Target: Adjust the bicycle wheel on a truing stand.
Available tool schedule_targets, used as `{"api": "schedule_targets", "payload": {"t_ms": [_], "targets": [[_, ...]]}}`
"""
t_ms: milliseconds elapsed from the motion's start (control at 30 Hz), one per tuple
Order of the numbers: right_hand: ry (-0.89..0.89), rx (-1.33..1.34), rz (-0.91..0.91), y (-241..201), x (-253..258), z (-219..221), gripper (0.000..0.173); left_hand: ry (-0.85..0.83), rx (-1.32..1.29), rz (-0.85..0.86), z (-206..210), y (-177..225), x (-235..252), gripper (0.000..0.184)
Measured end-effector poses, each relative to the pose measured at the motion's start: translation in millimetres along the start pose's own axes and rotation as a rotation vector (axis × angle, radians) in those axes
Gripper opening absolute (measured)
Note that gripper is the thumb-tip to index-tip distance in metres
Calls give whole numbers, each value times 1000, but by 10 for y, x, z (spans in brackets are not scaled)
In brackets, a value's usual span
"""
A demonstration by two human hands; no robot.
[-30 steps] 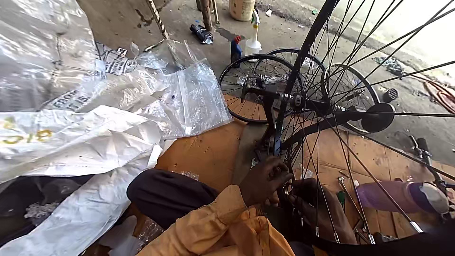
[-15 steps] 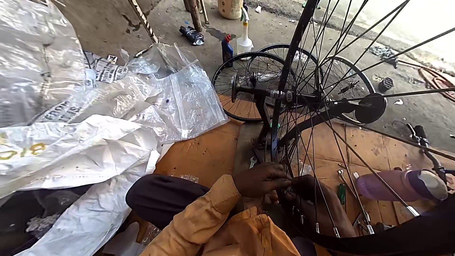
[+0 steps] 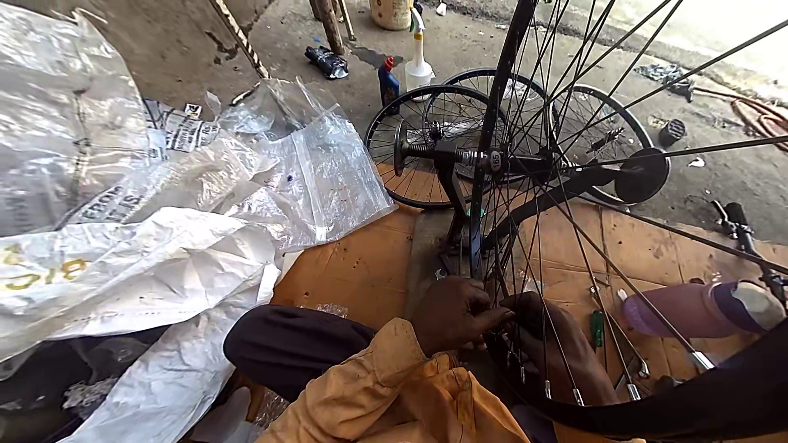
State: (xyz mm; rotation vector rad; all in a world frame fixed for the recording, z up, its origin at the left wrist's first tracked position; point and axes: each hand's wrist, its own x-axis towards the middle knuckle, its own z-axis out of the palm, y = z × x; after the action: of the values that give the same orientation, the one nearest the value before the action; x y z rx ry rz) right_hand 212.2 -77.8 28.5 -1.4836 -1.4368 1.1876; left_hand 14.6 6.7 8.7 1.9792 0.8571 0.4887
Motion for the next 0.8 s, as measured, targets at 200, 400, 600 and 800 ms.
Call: {"api": "schedule_targets", "payload": {"t_ms": [200, 400, 600, 800], "targets": [[101, -10, -52, 142, -84, -58, 26, 291, -270, 77, -72, -34, -48, 34], [181, 104, -118, 112, -120, -138, 30, 275, -360, 565, -241, 393, -27, 57], [236, 115, -41, 206, -206, -184, 27, 212, -407, 593, -218, 287, 84, 56], [241, 123, -42, 226, -279, -216, 26, 250, -263, 392, -105, -8, -87, 56]]}}
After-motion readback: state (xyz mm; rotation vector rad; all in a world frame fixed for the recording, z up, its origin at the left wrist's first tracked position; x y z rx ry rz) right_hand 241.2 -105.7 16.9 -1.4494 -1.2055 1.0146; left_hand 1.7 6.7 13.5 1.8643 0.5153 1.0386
